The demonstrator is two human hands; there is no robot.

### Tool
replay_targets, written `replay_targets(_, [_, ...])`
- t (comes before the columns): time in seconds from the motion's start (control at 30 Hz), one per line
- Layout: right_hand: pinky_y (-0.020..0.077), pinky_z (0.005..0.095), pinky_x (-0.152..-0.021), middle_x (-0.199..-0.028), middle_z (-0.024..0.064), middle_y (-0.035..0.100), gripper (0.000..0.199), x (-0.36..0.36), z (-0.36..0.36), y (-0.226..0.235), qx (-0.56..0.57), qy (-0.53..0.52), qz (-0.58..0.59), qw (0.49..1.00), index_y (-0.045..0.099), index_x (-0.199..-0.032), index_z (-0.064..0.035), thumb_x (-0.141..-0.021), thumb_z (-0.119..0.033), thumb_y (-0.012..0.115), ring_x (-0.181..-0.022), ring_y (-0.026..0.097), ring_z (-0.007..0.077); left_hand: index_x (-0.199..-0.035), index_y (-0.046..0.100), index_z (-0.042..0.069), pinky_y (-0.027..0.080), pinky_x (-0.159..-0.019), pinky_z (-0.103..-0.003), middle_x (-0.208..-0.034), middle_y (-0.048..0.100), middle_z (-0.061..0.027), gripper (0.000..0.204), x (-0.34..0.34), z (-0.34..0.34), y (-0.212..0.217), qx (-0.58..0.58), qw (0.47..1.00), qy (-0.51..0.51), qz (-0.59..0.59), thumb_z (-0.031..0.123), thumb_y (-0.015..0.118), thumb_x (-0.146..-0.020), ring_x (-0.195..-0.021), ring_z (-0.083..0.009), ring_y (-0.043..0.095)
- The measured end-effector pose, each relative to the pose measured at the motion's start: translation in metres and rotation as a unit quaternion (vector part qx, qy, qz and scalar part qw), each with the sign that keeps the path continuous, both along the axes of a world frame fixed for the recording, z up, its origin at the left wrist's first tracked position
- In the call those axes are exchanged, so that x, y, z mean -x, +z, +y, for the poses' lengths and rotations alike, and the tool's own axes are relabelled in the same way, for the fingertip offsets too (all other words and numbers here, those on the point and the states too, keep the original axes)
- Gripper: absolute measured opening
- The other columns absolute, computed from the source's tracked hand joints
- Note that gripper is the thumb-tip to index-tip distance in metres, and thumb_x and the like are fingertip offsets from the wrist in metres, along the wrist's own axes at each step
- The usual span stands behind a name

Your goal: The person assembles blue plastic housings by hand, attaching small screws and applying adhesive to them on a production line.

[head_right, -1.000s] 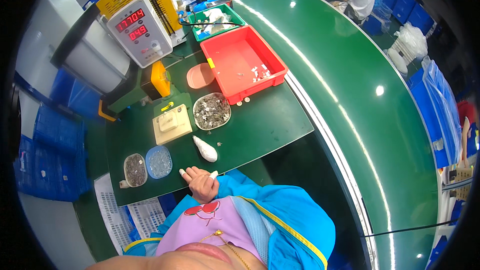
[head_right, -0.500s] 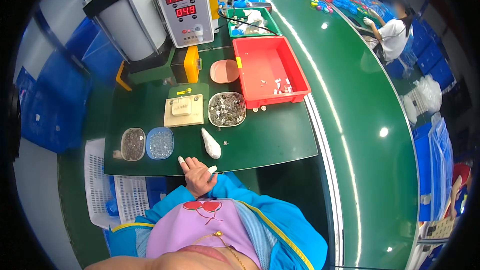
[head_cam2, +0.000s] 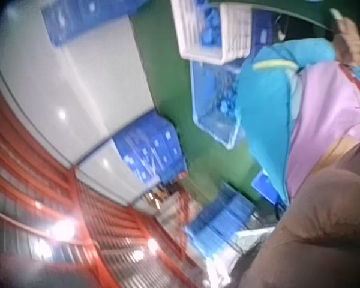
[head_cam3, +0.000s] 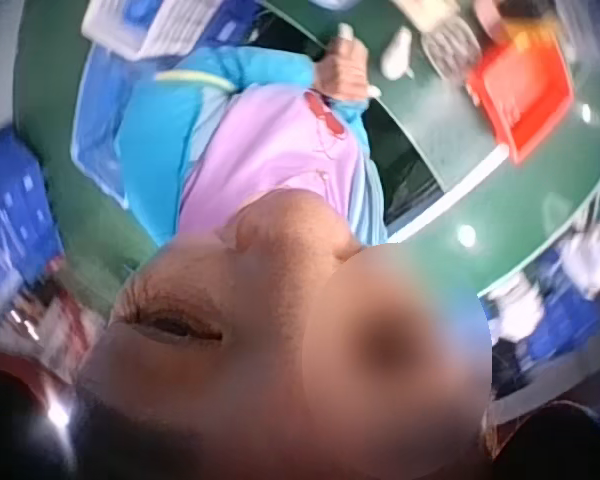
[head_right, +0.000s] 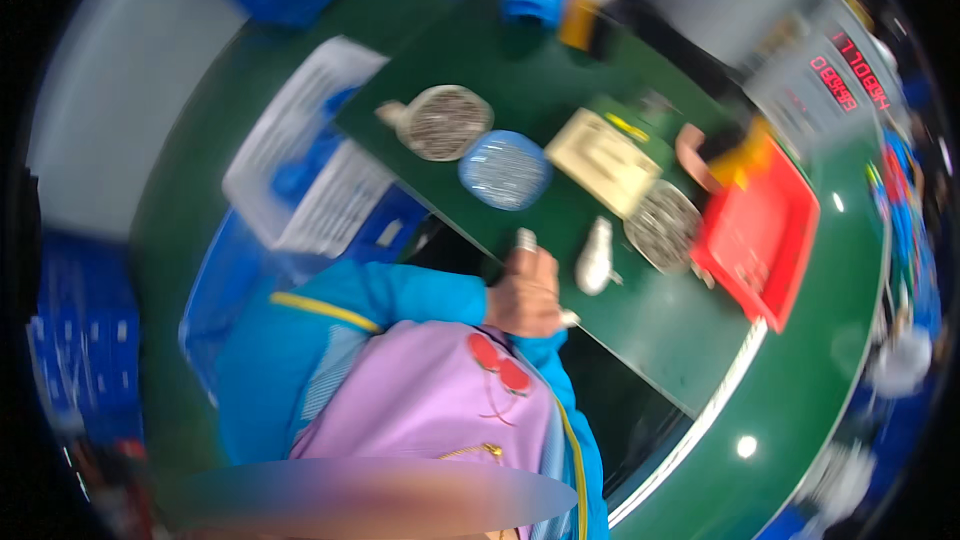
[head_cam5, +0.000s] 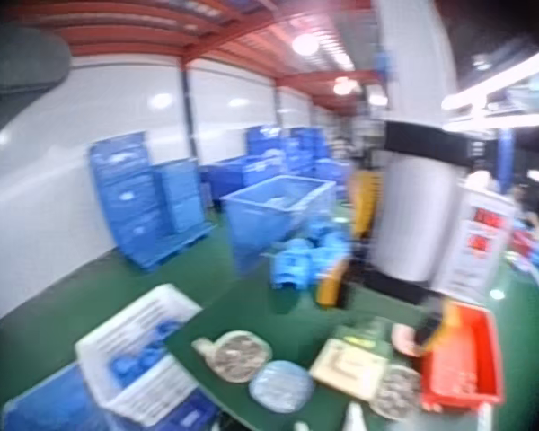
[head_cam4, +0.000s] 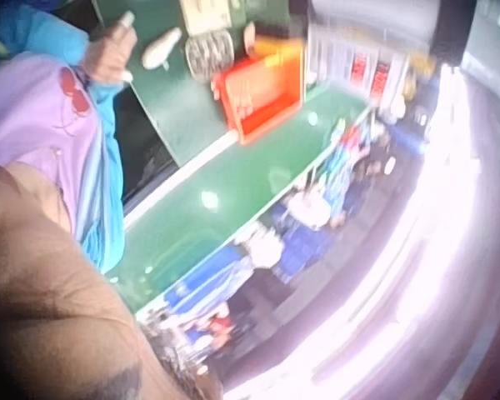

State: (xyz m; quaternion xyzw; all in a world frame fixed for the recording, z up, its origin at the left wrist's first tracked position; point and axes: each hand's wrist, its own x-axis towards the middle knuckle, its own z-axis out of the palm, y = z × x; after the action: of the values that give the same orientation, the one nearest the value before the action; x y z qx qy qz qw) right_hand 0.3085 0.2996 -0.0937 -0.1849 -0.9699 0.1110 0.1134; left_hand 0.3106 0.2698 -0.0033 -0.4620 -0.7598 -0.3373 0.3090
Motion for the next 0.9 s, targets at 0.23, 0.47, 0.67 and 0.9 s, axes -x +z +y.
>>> replay_targets(0.23, [0.0409,0.0366,-0.051,-0.08,0.0085,0.058,0.031,0.0,0.044,0.046,0.165,0.355,0.176,0.903,0.061,-0.122,-0.0002,-0.093,-0.01,0.064,-0.061,0.053,0.0196,-0.117,0.061,0.004,0.055,-0.064,-0.035,-0.09,0.066,-0.0097,0.028,0.017,-0.106,0.031,-0.24,0.936,0.132,-0.222,0.005,0.064,-0.09,-0.073,-0.0242,0.069])
replay_targets(0.47, [0.0385,0.0323,-0.045,-0.072,0.0083,0.06,0.032,0.003,0.013,0.064,0.22,0.396,0.158,0.877,0.063,-0.12,0.0016,-0.089,-0.001,0.067,-0.05,0.051,0.0174,-0.129,0.05,0.004,0.052,-0.06,-0.025,-0.096,0.063,-0.0096,0.032,0.055,-0.411,-0.038,-0.541,0.652,0.508,-0.156,0.002,0.053,-0.097,-0.075,-0.013,0.062])
replay_targets(0.67, [0.0416,0.0325,-0.046,-0.07,0.0087,0.059,0.026,0.009,0.006,0.047,0.181,0.311,0.113,0.926,0.067,-0.114,0.0015,-0.089,-0.005,0.07,-0.051,0.054,0.0184,-0.131,0.047,-0.003,0.051,-0.096,-0.046,-0.122,0.06,-0.0255,0.056,0.036,-0.604,-0.207,-0.114,0.394,0.738,-0.536,0.01,0.068,-0.081,-0.114,-0.0425,0.059])
replay_targets(0.9, [0.0286,0.0279,-0.042,-0.062,-0.0012,0.047,0.027,0.011,-0.001,0.036,0.113,0.312,0.171,0.928,0.069,-0.112,-0.0046,-0.086,-0.01,0.073,-0.045,0.036,0.0102,-0.138,0.044,0.002,0.049,-0.099,-0.048,-0.131,0.056,-0.0243,0.064,0.042,-0.666,-0.285,-0.028,0.444,0.709,-0.547,0.017,0.072,-0.082,-0.12,-0.0415,0.056])
